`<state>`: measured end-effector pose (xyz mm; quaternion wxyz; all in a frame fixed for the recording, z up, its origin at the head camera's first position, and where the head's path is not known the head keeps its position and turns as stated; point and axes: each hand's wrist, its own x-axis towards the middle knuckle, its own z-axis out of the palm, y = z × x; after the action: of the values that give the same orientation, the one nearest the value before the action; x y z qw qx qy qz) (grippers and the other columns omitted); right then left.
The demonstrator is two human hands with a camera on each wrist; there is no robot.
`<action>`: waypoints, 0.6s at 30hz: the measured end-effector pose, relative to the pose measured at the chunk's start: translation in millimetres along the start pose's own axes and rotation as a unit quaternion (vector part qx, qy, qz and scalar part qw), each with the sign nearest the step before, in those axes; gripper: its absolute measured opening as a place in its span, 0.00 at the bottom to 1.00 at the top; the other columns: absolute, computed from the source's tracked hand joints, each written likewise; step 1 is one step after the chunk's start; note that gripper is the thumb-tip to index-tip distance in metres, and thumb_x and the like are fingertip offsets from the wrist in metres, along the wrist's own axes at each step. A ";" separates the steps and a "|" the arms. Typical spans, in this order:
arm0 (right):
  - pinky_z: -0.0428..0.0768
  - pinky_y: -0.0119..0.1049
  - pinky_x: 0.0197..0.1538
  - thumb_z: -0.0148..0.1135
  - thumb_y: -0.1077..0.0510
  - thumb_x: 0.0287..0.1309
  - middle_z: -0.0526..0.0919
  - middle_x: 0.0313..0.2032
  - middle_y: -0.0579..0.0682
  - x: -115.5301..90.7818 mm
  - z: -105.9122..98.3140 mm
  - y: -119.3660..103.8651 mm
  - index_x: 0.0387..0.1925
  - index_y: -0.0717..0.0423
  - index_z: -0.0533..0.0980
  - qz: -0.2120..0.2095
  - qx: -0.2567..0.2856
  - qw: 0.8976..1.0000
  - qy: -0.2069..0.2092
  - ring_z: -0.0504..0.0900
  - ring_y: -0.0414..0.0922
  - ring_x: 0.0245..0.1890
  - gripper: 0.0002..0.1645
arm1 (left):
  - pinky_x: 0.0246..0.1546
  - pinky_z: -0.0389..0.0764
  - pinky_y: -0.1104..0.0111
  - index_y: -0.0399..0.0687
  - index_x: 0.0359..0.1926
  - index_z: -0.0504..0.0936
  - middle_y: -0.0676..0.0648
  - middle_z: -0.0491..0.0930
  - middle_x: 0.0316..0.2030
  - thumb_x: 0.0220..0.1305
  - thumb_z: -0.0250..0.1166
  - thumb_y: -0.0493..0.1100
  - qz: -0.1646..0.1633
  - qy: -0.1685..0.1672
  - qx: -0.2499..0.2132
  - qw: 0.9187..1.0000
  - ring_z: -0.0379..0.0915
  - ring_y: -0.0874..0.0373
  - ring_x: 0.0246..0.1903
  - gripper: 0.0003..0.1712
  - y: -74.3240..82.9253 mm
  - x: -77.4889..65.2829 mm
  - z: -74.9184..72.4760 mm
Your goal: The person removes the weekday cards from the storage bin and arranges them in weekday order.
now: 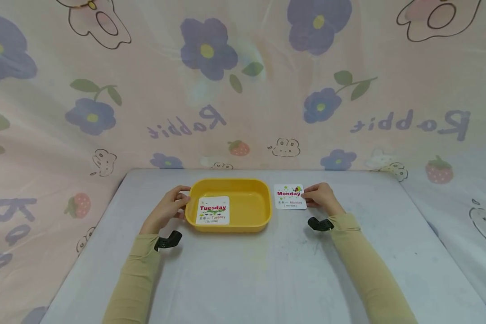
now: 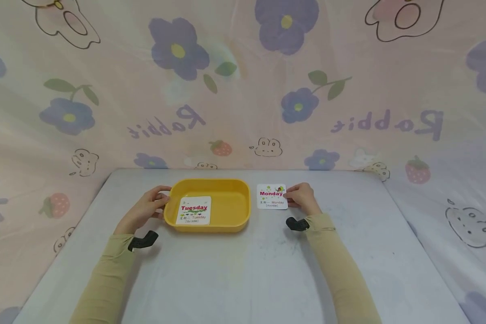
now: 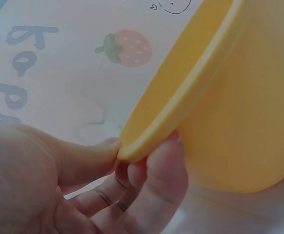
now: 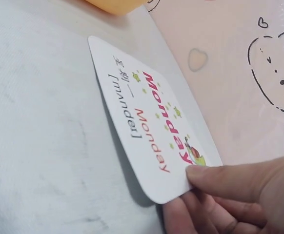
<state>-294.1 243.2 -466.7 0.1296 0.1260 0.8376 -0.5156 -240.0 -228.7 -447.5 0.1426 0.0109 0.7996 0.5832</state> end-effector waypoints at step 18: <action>0.82 0.33 0.32 0.66 0.64 0.56 0.81 0.26 0.54 1.1 -1.5 -5.6 0.46 0.72 0.76 0.035 -0.010 0.999 -0.003 0.80 0.39 0.22 0.18 | 0.26 0.80 0.65 0.43 0.68 0.60 0.36 0.70 0.43 0.73 0.52 0.39 -0.005 0.005 0.009 1.000 0.72 0.52 0.31 0.25 1.1 0.2 1.0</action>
<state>-297.1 242.2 -461.8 0.1508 0.1523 0.8374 -0.5029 -240.0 -227.3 -446.7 0.1413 0.0047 0.8059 0.5749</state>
